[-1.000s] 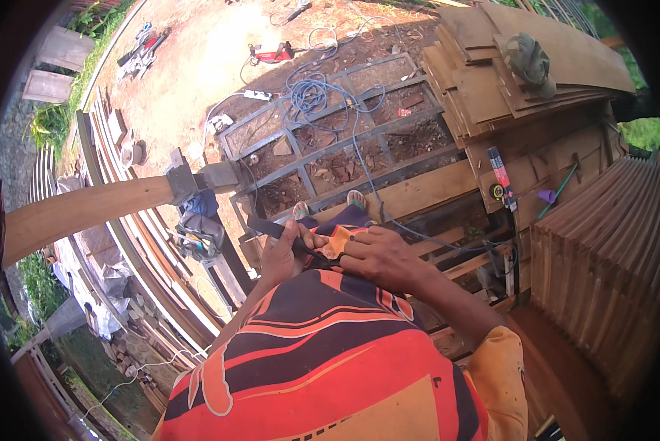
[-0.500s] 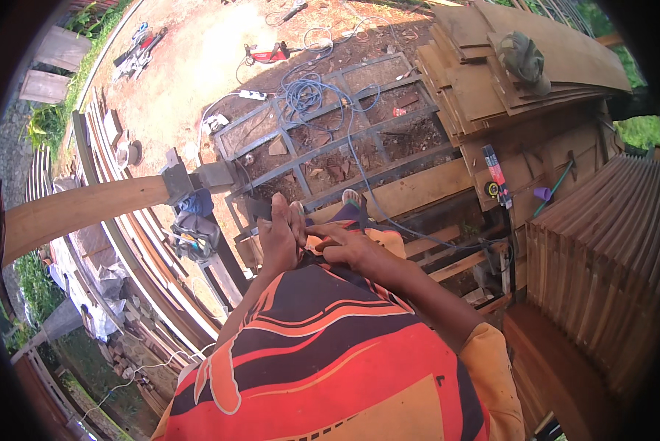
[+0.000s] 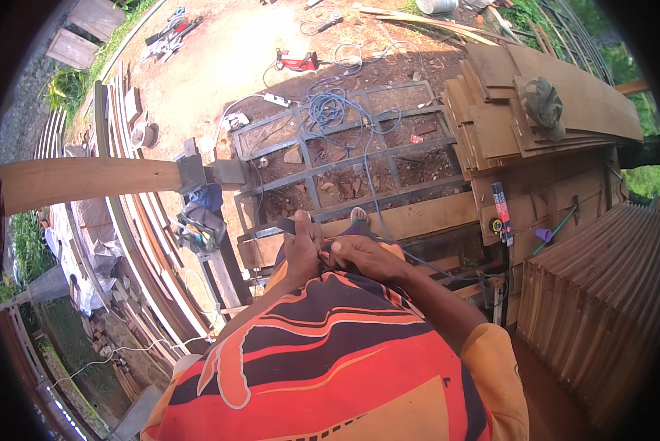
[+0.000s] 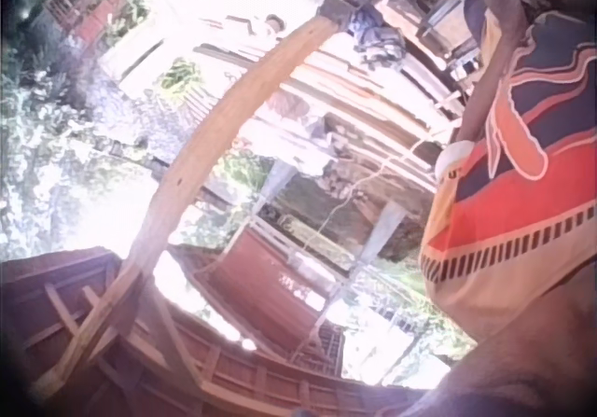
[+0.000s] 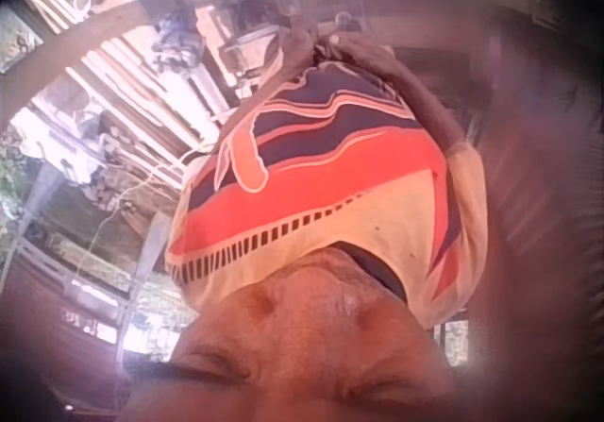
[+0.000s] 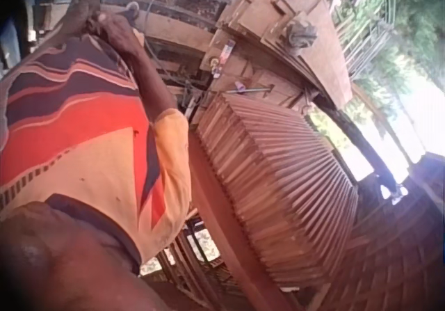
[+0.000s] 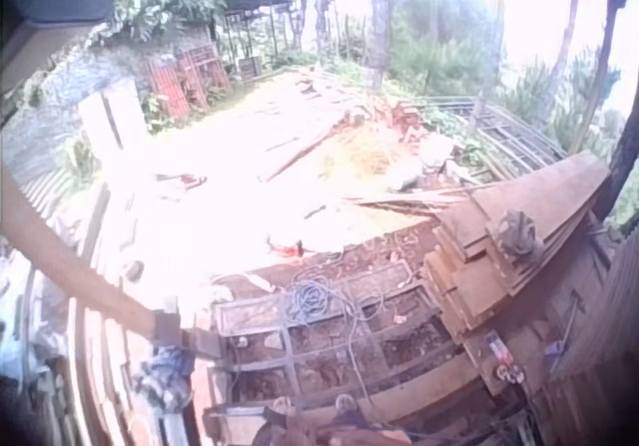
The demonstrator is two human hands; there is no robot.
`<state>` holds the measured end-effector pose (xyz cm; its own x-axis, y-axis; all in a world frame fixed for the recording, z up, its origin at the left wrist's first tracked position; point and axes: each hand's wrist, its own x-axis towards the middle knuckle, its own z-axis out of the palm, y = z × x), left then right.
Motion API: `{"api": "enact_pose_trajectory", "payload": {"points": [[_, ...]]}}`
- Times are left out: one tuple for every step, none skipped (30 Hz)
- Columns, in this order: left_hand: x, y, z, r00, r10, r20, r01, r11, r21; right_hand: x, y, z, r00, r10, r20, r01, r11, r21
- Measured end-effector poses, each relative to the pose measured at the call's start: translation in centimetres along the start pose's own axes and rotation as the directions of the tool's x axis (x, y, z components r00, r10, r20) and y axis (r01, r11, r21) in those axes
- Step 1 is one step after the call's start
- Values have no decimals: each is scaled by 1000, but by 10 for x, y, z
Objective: The person welds metal frame components using a handheld welding torch, producing visible sparks. They reposition the torch and frame pieces multiple times to complete welds at different joints.
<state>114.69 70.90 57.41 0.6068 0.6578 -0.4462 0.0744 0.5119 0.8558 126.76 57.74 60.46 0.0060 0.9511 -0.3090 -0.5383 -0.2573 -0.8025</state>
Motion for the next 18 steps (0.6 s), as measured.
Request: {"api": "enact_pose_trajectory", "payload": {"points": [[5,-6,1,1000,-1,-28,-1,999,-46,4,-3,1,995,97,-35,-98,995,-24],[5,-6,2,1000,-7,-23,6,999,-41,7,-4,4,978,193,-76,-196,980,-39],[5,-6,2,1000,-13,-18,12,999,-37,9,3,1,979,166,-118,-194,933,-303],[5,-6,2,1000,-20,-13,19,999,-32,12,2,1,981,155,-118,-186,925,-332],[6,-5,1,1000,-27,-9,27,999,-26,14,-2,2,983,144,-114,-176,917,-359],[6,-5,0,1000,-4,-13,4,1000,-18,18,-4,3,985,133,-109,-165,908,-385],[6,-4,-1,1000,18,-16,-18,1000,-9,21,-5,2,995,90,-35,-96,907,-410],[5,-6,0,999,29,-12,-30,1000,-4,21,-2,-1,996,89,-20,-89,903,-421],[4,-7,-1,999,46,-7,-46,999,-22,21,3,-4,996,88,-5,-82,898,-432],[5,-7,-1,998,63,-2,-63,997,-39,22,5,-5,996,86,10,-73,894,-442],[5,-6,0,997,80,5,-80,995,-57,21,5,-3,996,92,-15,-90,905,-416],[4,-4,0,999,51,-14,-52,996,-66,19,3,-1,994,98,-39,-106,915,-390],[2,-2,0,999,22,-33,-25,997,-74,17,3,1,993,105,-62,-120,924,-363],[0,3,4,999,-8,-48,4,997,-83,15,6,1,991,108,-76,-128,928,-349],[-1,8,7,997,-10,-74,3,995,-102,14,11,-1,990,111,-89,-135,933,-335],[-2,14,12,995,-13,-100,1,993,-120,13,14,-2,988,114,-102,-141,937,-320],[-3,16,14,992,-19,-126,2,991,-137,12,14,-2,988,112,-107,-142,935,-325],[-3,17,13,991,-33,-131,15,991,-134,11,12,-1,987,110,-114,-142,933,-330]]}}
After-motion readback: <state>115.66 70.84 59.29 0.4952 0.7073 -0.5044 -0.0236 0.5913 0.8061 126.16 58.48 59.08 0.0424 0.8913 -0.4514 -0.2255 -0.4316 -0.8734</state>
